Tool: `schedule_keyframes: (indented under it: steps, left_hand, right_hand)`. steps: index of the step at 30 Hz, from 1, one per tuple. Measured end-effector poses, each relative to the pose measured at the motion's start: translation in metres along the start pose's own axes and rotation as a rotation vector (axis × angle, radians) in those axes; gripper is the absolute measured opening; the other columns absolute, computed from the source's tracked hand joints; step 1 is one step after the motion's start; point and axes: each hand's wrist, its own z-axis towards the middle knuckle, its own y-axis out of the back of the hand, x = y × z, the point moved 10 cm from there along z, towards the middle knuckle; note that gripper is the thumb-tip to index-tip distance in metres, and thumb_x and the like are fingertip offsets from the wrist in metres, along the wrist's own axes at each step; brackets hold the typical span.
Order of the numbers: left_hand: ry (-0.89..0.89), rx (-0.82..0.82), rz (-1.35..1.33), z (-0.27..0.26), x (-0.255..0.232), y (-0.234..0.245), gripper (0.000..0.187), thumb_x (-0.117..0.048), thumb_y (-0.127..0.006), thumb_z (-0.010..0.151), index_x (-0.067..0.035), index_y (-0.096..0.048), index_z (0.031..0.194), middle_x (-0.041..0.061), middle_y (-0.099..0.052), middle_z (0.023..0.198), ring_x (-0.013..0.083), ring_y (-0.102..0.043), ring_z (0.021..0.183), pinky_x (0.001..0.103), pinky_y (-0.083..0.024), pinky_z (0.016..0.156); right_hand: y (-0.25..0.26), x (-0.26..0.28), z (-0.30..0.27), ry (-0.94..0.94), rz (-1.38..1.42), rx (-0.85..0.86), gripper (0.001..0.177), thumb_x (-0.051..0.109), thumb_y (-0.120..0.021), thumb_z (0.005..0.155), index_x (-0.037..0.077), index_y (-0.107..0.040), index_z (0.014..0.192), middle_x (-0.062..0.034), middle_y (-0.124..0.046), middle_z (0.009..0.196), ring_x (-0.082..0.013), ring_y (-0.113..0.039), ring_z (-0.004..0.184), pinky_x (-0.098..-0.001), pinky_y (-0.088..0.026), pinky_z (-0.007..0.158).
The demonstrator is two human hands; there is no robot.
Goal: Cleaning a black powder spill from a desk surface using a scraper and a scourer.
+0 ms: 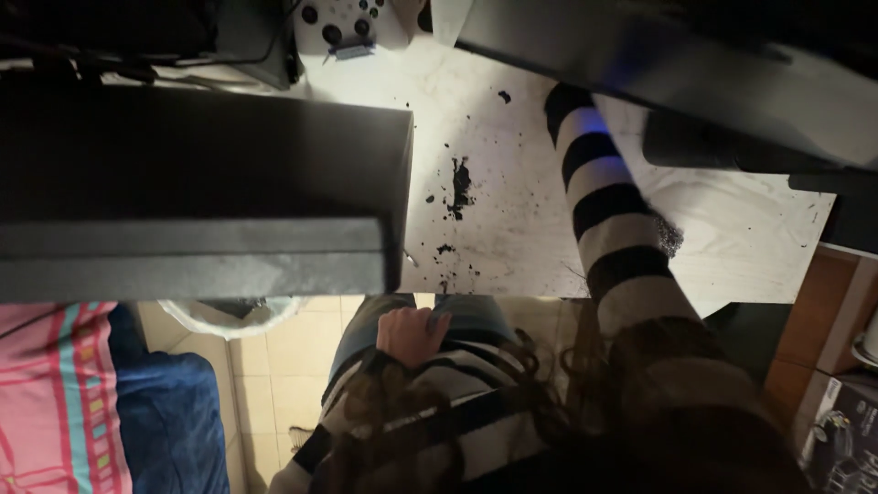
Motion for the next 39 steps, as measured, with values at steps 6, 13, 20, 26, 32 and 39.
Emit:
schedule_keyframes:
  steps: [6, 13, 20, 26, 32, 39]
  left_hand:
    - [-0.059, 0.015, -0.041, 0.008, -0.009, 0.003, 0.051, -0.049, -0.066, 0.091, -0.011, -0.062, 0.056, 0.014, -0.064, 0.055, 0.0367, -0.065, 0.054, 0.052, -0.050, 0.051]
    - [-0.077, 0.017, 0.017, 0.012, -0.022, 0.013, 0.048, -0.047, -0.066, 0.090, -0.010, -0.065, 0.059, 0.013, -0.064, 0.055, 0.0367, -0.066, 0.054, 0.050, -0.052, 0.053]
    - [-0.075, -0.033, 0.031, 0.010, -0.018, 0.018, 0.048, -0.047, -0.066, 0.089, -0.011, -0.066, 0.057, 0.013, -0.064, 0.055, 0.0366, -0.067, 0.056, 0.051, -0.052, 0.053]
    - [-0.032, 0.010, -0.005, 0.000, -0.014, 0.014, 0.051, -0.048, -0.064, 0.092, -0.010, -0.064, 0.058, 0.013, -0.065, 0.055, 0.0356, -0.067, 0.055, 0.050, -0.052, 0.054]
    - [-0.042, 0.002, -0.019, -0.001, -0.011, 0.020, 0.049, -0.048, -0.064, 0.091, -0.009, -0.067, 0.060, 0.014, -0.066, 0.056, 0.0368, -0.067, 0.055, 0.050, -0.053, 0.054]
    - [-0.184, -0.092, -0.005, -0.003, -0.022, 0.031, 0.046, -0.046, -0.067, 0.091, -0.008, -0.068, 0.063, 0.015, -0.065, 0.058, 0.0374, -0.066, 0.056, 0.050, -0.052, 0.053]
  right_hand:
    - [-0.008, 0.081, -0.147, 0.240, -0.155, -0.081, 0.040, 0.017, -0.057, 0.087, -0.004, -0.061, 0.120, -0.0183, -0.070, 0.108, -0.0311, -0.068, 0.095, -0.0440, -0.056, 0.081]
    - [0.056, 0.233, -0.232, 0.262, 0.302, 0.189, 0.023, 0.017, -0.059, 0.095, 0.003, -0.063, 0.113, -0.0139, -0.067, 0.102, -0.0316, -0.067, 0.089, -0.0435, -0.055, 0.078]
    - [0.089, 0.219, -0.106, 0.286, 0.218, 0.048, 0.027, 0.006, -0.061, 0.097, 0.000, -0.067, 0.123, -0.0103, -0.063, 0.115, -0.0241, -0.066, 0.095, -0.0383, -0.058, 0.077]
    - [0.047, 0.274, -0.094, 0.425, 0.212, 0.117, 0.022, 0.008, -0.060, 0.096, -0.002, -0.068, 0.115, -0.0165, -0.067, 0.112, -0.0243, -0.068, 0.093, -0.0369, -0.057, 0.071]
    - [0.107, 0.293, -0.204, 0.599, 0.045, -0.003, 0.019, 0.018, -0.059, 0.094, 0.011, -0.071, 0.107, -0.0093, -0.069, 0.108, -0.0264, -0.066, 0.104, -0.0455, -0.056, 0.092]
    - [0.119, 0.192, -0.178, 0.162, 0.650, 0.008, 0.020, 0.005, -0.063, 0.089, 0.008, -0.073, 0.106, -0.0156, -0.072, 0.103, -0.0346, -0.067, 0.099, -0.0472, -0.053, 0.087]
